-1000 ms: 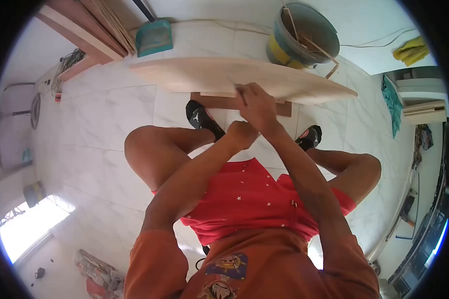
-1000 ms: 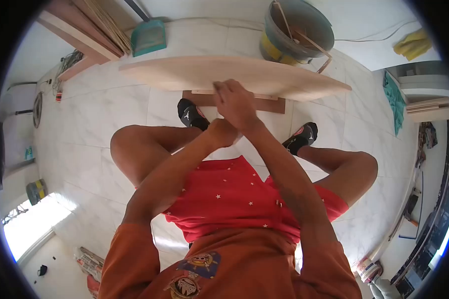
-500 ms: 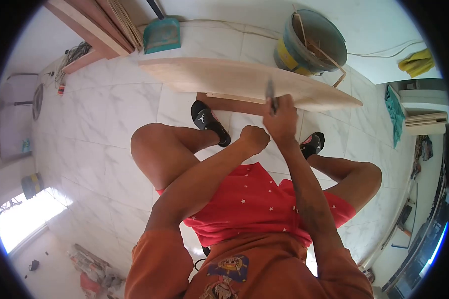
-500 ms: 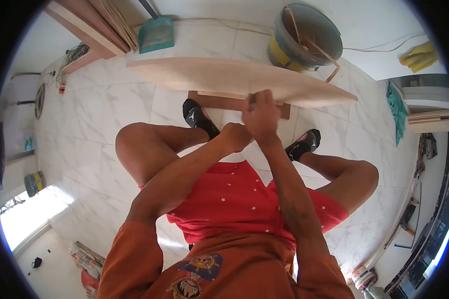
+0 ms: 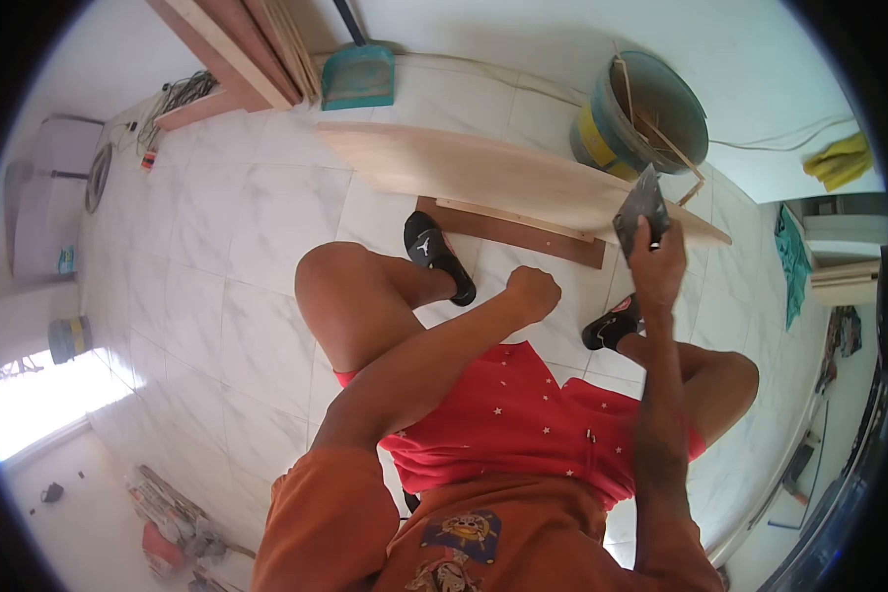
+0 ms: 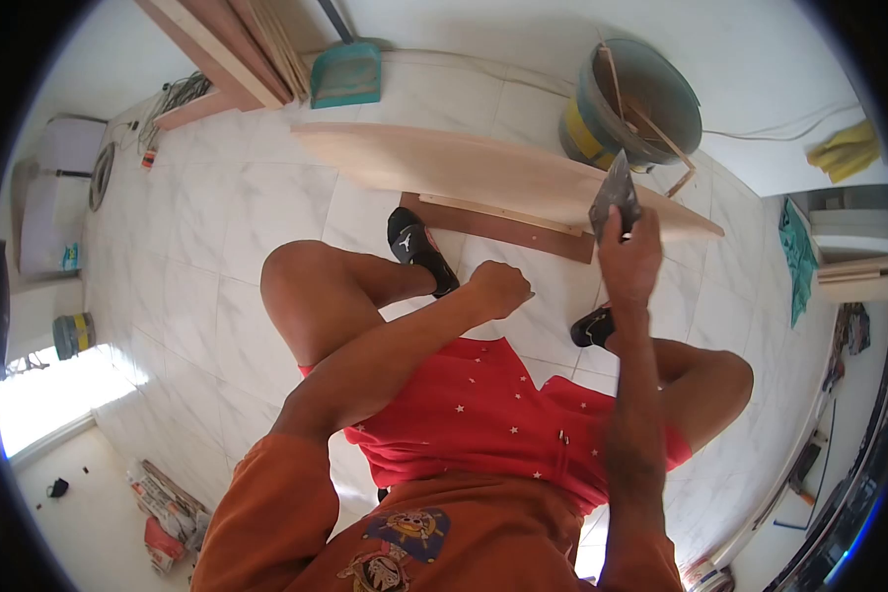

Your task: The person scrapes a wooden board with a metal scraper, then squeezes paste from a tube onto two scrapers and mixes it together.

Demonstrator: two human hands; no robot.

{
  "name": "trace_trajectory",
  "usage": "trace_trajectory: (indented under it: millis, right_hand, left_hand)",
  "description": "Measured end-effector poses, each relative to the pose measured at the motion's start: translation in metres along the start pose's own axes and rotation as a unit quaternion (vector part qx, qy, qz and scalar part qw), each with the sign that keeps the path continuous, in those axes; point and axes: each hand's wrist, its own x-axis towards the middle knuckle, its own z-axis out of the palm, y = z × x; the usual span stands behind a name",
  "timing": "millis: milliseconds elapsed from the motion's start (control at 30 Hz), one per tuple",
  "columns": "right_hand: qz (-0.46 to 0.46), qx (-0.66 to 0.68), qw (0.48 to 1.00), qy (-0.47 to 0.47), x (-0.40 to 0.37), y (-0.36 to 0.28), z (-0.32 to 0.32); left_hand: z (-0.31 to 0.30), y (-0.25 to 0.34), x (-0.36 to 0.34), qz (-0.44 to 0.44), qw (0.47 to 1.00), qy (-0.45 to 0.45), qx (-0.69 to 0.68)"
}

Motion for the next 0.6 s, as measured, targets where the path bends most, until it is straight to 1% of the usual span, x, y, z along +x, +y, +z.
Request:
trace_trajectory:
  millis: [33, 67, 133, 200, 233, 300, 367, 467, 567, 600]
  right_hand:
    - [0.001, 0.033, 0.999, -0.035, 0.015, -0.012, -0.014]
    - [0.014, 0.069, 0.993, -0.098, 0.032, -0.022, -0.021]
    - [-0.035, 0.1, 0.98, -0.166, 0.07, -0.053, -0.017]
    - [-0.08, 0.124, 0.958, -0.244, 0.109, -0.088, 0.002]
    - [-0.101, 0.134, 0.943, -0.288, 0.128, -0.105, 0.019]
    - [-0.189, 0.172, 0.906, -0.338, 0.16, -0.12, 0.077]
    - [-0.269, 0.205, 0.877, -0.34, 0.177, -0.136, 0.14]
    - [-0.218, 0.182, 0.843, -0.457, 0.185, -0.169, 0.169]
    - [-0.215, 0.186, 0.842, -0.458, 0.17, -0.159, 0.172]
    - [-0.191, 0.184, 0.838, -0.477, 0.166, -0.157, 0.162]
  left_hand:
    - [0.005, 0.0, 0.003, 0.005, 1.0, 0.017, 0.001]
    - [0.005, 0.001, 0.003, 0.008, 1.0, 0.023, -0.001]
    - [0.001, 0.005, 0.004, 0.017, 0.999, 0.036, -0.004]
    - [-0.003, 0.009, 0.006, 0.007, 0.999, 0.052, -0.015]
    - [-0.006, 0.009, 0.007, 0.001, 0.998, 0.059, -0.021]
    - [-0.016, 0.008, 0.008, -0.016, 0.998, 0.049, -0.032]
    - [-0.024, 0.005, 0.008, -0.04, 0.997, 0.051, -0.049]
    - [-0.041, -0.006, -0.001, -0.091, 0.987, 0.107, -0.08]
    - [-0.064, -0.017, -0.009, -0.094, 0.981, 0.159, -0.061]
    - [-0.076, -0.015, -0.01, -0.121, 0.979, 0.148, -0.076]
